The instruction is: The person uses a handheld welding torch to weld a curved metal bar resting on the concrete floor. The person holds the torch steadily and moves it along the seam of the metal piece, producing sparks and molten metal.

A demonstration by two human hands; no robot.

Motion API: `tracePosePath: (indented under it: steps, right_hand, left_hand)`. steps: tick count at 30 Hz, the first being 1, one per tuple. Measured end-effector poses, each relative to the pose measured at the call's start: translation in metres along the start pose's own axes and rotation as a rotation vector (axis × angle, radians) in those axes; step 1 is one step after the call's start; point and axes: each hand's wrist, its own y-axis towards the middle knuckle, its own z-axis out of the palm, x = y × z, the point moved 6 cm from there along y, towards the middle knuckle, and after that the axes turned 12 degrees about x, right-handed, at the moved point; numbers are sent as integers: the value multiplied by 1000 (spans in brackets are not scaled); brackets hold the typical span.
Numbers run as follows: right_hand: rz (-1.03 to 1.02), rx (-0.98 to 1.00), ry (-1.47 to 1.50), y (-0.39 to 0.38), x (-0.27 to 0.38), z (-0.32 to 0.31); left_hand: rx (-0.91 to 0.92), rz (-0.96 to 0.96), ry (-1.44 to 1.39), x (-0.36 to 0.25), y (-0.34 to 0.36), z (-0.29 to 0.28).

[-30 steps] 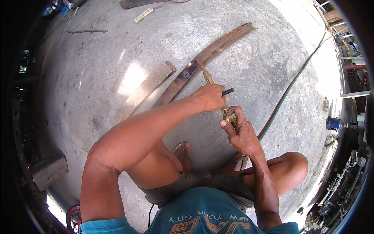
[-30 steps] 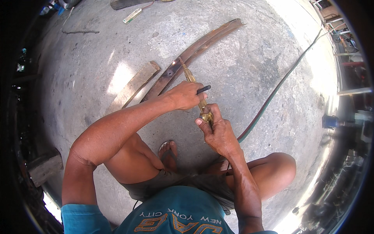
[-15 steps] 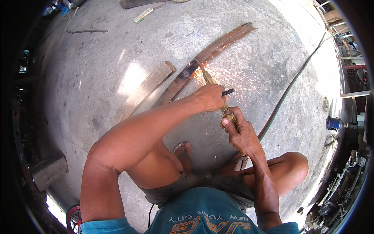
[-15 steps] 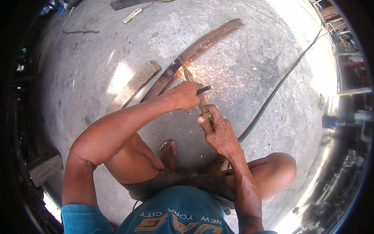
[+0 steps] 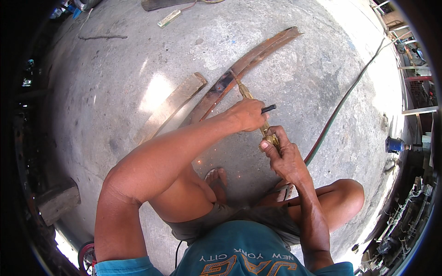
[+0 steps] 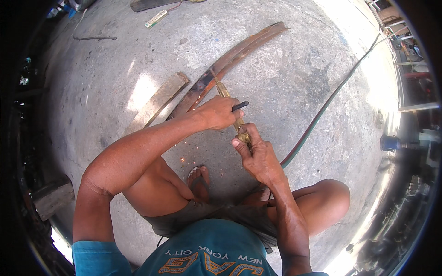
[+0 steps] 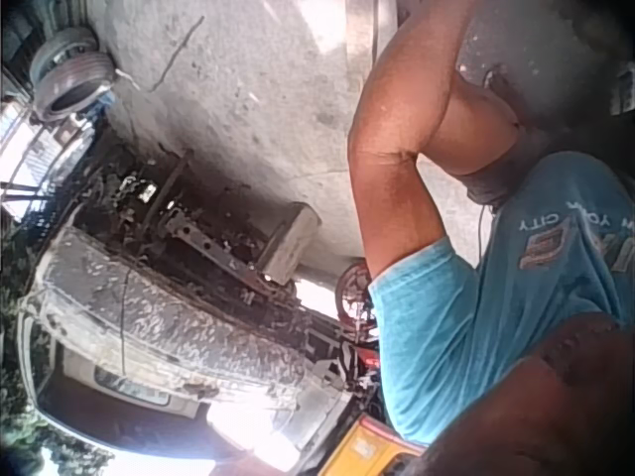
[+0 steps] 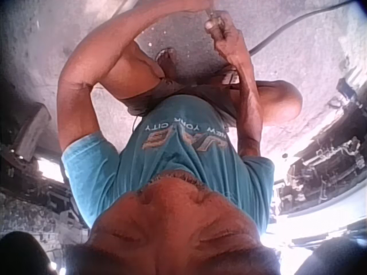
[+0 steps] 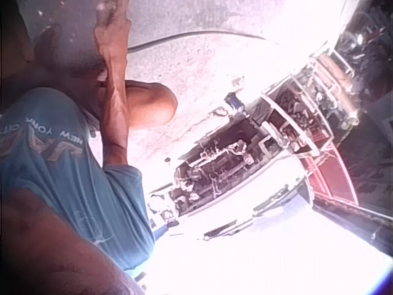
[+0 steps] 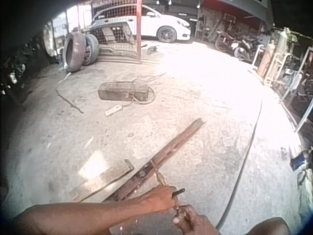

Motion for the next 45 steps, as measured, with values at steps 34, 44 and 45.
tracePosePath:
  steps: [34,44,45]
  right_hand:
    - [-20,-15,11,-2,1,1]
    - [-2,-12,14,-1,1,2]
    - [-5,-14,14,-1,1,1]
  left_hand:
    - [-2,6,6,2,1,2]
    - [20,-20,10,1,0,1]
    - [23,-23,21,-1,-1,0]
